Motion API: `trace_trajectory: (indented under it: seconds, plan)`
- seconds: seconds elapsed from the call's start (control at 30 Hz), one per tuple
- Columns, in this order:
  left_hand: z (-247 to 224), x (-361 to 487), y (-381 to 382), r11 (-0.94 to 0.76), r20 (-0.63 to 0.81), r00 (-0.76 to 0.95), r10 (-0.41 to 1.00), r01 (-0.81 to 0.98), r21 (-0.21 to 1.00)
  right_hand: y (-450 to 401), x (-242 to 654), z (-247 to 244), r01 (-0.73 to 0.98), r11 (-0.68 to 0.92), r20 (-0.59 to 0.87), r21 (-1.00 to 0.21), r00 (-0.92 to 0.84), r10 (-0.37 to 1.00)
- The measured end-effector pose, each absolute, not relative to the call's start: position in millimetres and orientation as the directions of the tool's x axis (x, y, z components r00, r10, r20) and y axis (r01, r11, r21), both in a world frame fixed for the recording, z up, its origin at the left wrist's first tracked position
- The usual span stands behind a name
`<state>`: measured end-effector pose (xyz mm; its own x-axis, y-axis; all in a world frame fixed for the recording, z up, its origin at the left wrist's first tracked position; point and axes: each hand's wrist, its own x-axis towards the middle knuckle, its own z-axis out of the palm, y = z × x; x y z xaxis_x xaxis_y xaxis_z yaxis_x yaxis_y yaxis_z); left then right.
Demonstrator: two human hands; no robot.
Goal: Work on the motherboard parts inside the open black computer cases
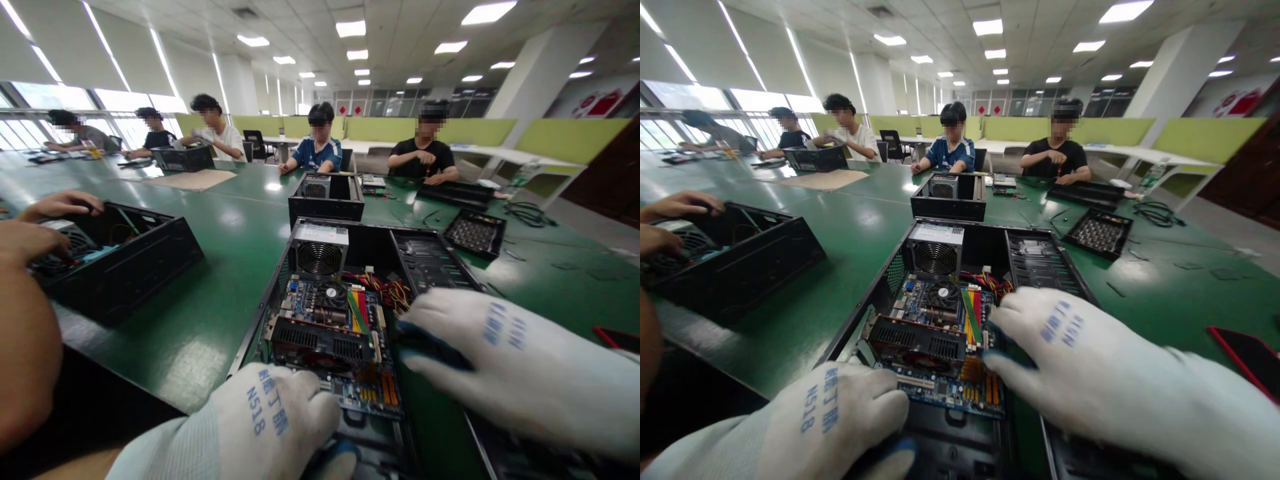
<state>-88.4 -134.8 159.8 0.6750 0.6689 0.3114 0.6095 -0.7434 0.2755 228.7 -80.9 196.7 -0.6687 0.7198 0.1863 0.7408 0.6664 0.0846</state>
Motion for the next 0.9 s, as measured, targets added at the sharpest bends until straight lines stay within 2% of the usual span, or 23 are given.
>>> trace_trajectory:
  seconds: [0.13,0.37,0.53,0.73,0.9]
  plan:
    - [158,-91,-138,-0.743,0.346,0.66,0.667,0.624,0.241,-14,170,202,0.747,0.652,-0.113,0.132,-0.642,0.758]
    - [169,-89,-135,-0.746,0.252,0.703,0.666,0.622,0.237,39,110,164,0.784,0.601,-0.359,0.158,-0.521,0.774]
    - [178,-83,-132,-0.711,0.15,0.704,0.694,0.637,0.299,50,96,153,0.802,0.573,-0.394,0.168,-0.478,0.785]
    - [181,-81,-129,-0.696,0.092,0.707,0.701,0.65,0.306,52,105,162,0.808,0.555,-0.371,0.199,-0.462,0.806]
    - [180,-82,-130,-0.698,0.122,0.701,0.703,0.646,0.309,56,132,182,0.803,0.513,-0.301,0.302,-0.43,0.851]
